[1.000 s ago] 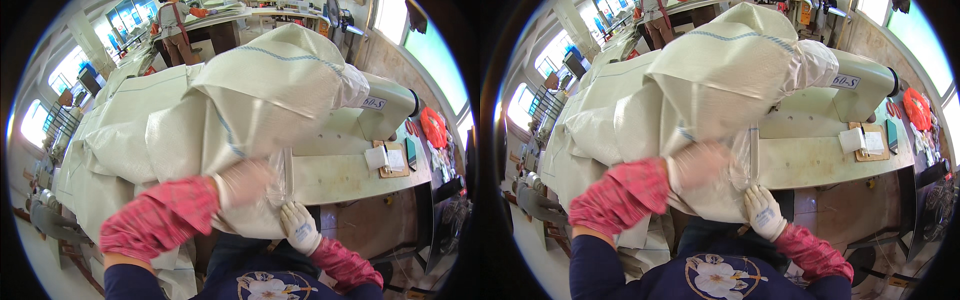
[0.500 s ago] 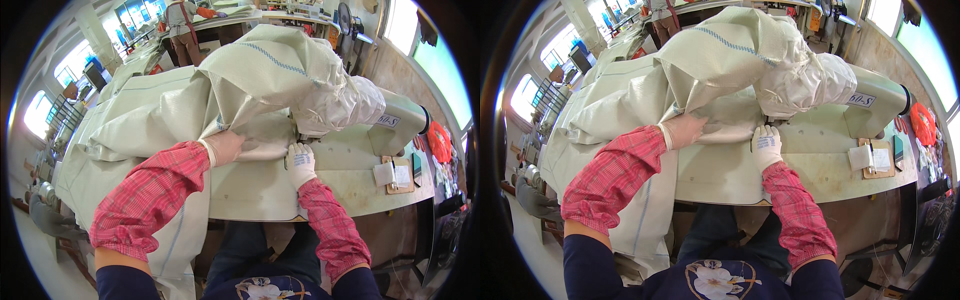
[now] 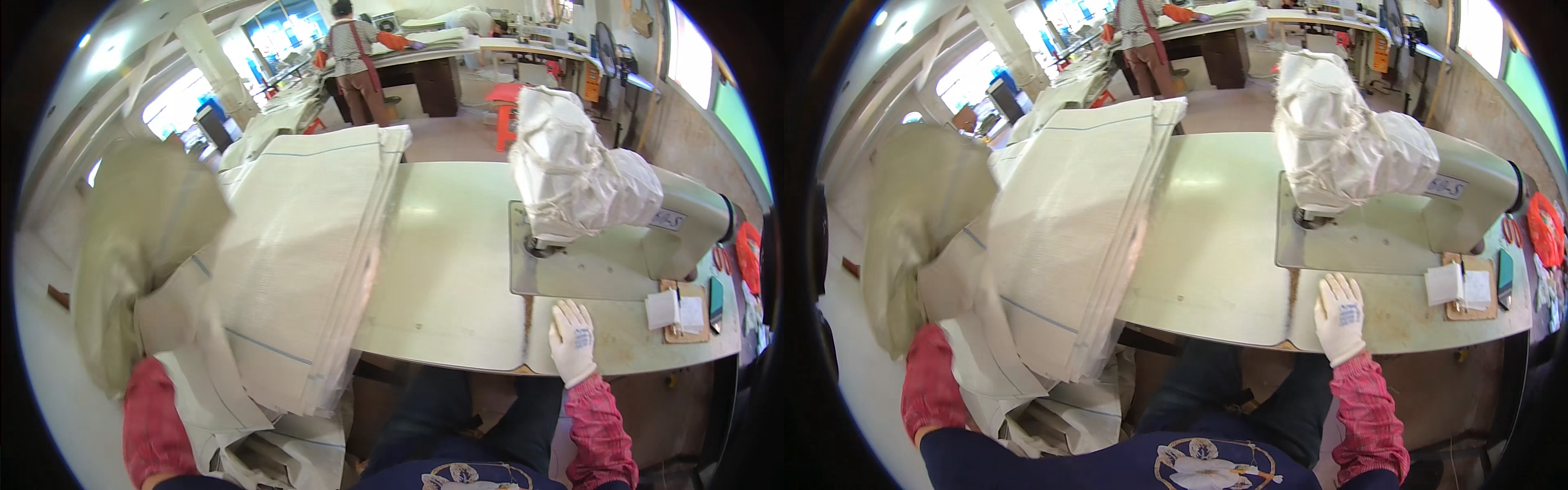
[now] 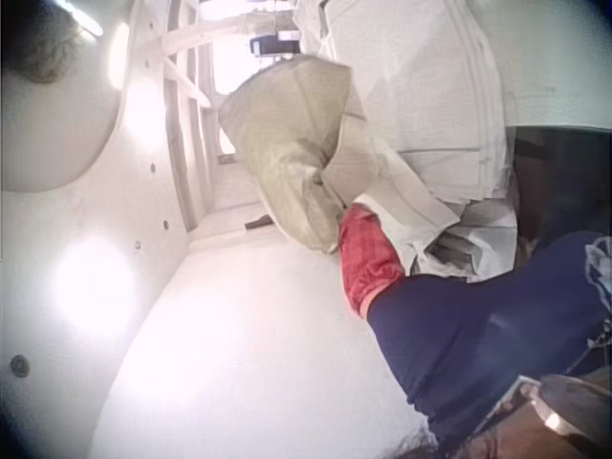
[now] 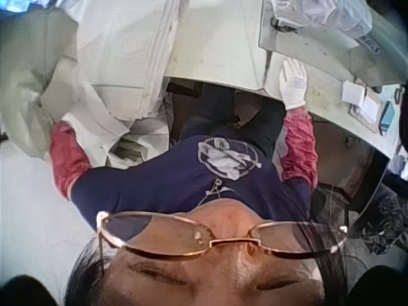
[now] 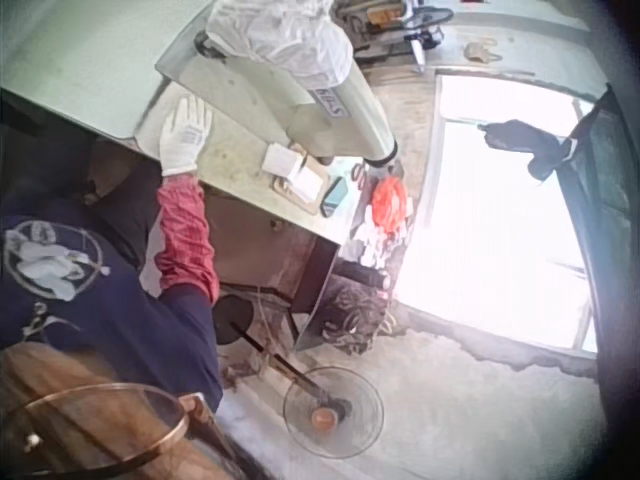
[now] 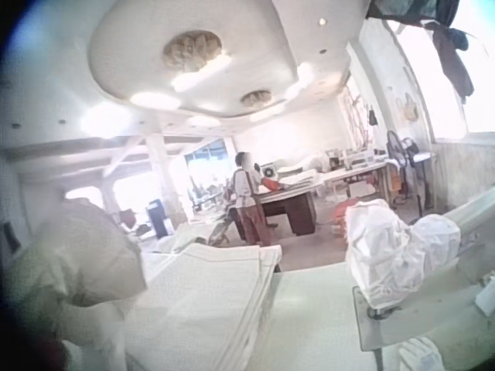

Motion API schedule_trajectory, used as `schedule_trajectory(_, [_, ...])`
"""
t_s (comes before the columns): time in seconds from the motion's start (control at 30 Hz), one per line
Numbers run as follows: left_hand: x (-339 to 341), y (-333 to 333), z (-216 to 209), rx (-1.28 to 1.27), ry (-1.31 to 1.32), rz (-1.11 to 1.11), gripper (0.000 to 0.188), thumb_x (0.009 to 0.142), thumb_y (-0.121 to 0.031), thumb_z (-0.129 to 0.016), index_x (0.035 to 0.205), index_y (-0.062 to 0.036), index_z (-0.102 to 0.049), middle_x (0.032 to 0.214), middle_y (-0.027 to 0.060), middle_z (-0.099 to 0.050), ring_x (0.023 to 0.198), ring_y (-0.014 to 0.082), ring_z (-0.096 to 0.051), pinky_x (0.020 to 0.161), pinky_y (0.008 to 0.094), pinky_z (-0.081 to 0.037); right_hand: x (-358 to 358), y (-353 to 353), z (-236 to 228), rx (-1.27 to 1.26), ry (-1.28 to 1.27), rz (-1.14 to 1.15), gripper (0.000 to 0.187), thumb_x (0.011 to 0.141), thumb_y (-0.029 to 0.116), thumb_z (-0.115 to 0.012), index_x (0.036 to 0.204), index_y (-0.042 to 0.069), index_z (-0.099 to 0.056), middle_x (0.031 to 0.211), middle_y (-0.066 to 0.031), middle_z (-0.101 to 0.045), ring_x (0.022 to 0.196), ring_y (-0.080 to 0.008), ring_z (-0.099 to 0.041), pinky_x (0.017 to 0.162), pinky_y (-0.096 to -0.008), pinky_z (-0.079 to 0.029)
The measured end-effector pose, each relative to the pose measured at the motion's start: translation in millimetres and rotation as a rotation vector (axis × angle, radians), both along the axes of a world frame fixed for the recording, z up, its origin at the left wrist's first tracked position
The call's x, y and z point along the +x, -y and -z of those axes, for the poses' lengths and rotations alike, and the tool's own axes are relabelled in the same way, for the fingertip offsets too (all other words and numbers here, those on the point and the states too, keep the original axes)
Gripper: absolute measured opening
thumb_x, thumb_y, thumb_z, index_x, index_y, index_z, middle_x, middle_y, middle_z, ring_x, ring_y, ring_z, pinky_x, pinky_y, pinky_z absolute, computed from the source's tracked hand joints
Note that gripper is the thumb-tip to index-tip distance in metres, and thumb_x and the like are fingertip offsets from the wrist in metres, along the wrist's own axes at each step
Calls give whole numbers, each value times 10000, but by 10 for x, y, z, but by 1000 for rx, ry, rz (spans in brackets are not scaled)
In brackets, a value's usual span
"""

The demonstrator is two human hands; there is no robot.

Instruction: The person repeatedly folds large sheets of off-white fabric with blue stitching lines on a sewing table. They align edges, fold the material in half, and stack the folded pieces. The process is repeated continuously throughout the clip.

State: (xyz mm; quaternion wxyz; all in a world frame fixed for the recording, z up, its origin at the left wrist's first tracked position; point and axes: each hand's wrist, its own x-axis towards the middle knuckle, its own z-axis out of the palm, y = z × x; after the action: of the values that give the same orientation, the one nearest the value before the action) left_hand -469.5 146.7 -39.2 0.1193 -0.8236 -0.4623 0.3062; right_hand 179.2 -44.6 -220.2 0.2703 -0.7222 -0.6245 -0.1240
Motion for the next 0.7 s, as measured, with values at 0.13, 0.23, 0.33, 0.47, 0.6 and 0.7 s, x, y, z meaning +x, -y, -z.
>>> schedule_trajectory(0.13, [887, 927, 582, -597, 403, 575, 197, 822, -267, -581, 743, -149, -717, 718, 73, -654, 707, 242, -631, 672, 434, -476, -137, -105, -6, 25, 17, 8, 324, 831, 73, -597, 1142, -18, -609, 1230, -172, -604, 1215, -348, -519, 1080, -500, -350])
schedule_trajectory(0.23, [1676, 207, 847, -79, 735, 173, 343, 880, -392, -617, 1034, -86, -640, 954, 106, -616, 919, 283, -597, 807, 431, -490, -256, -183, -19, 55, 31, -9, 345, 826, 79, -602, 1156, -19, -604, 1224, -165, -603, 1220, -345, -514, 1078, -504, -348])
schedule_trajectory(0.33, [1974, -860, 1104, 339, 815, -105, 418, 848, -442, -677, 1043, -78, -616, 1034, 151, -591, 976, 337, -586, 844, 446, -493, -315, -153, -55, 14, 27, -44, 352, 815, 73, -606, 1155, -16, -608, 1223, -162, -605, 1217, -349, -516, 1078, -507, -348])
schedule_trajectory(0.47, [1870, -1674, 1438, 356, 768, -91, 324, 868, -355, -681, 1010, -65, -652, 961, 189, -653, 826, 290, -648, 742, 400, -516, -309, -60, -71, 69, -56, -57, 332, 812, 58, -597, 1136, -11, -616, 1207, -167, -610, 1198, -354, -528, 1066, -509, -361])
schedule_trajectory(0.6, [1726, -2003, 1342, -280, 1237, -476, 286, 918, -305, -644, 963, -30, -710, 771, 102, -707, 600, 167, -620, 573, 339, -506, -302, -49, -55, 58, -86, -48, 318, 810, 50, -590, 1120, -12, -619, 1204, -172, -610, 1190, -354, -534, 1059, -506, -370])
schedule_trajectory(0.7, [1911, -2021, 1285, -547, 1542, -649, 316, 943, -305, -625, 1013, -6, -697, 817, 53, -701, 666, 156, -641, 610, 335, -522, -341, -68, -115, 97, -60, -4, 355, 801, 49, -590, 1149, -24, -595, 1215, -194, -594, 1182, -375, -526, 1055, -503, -375])
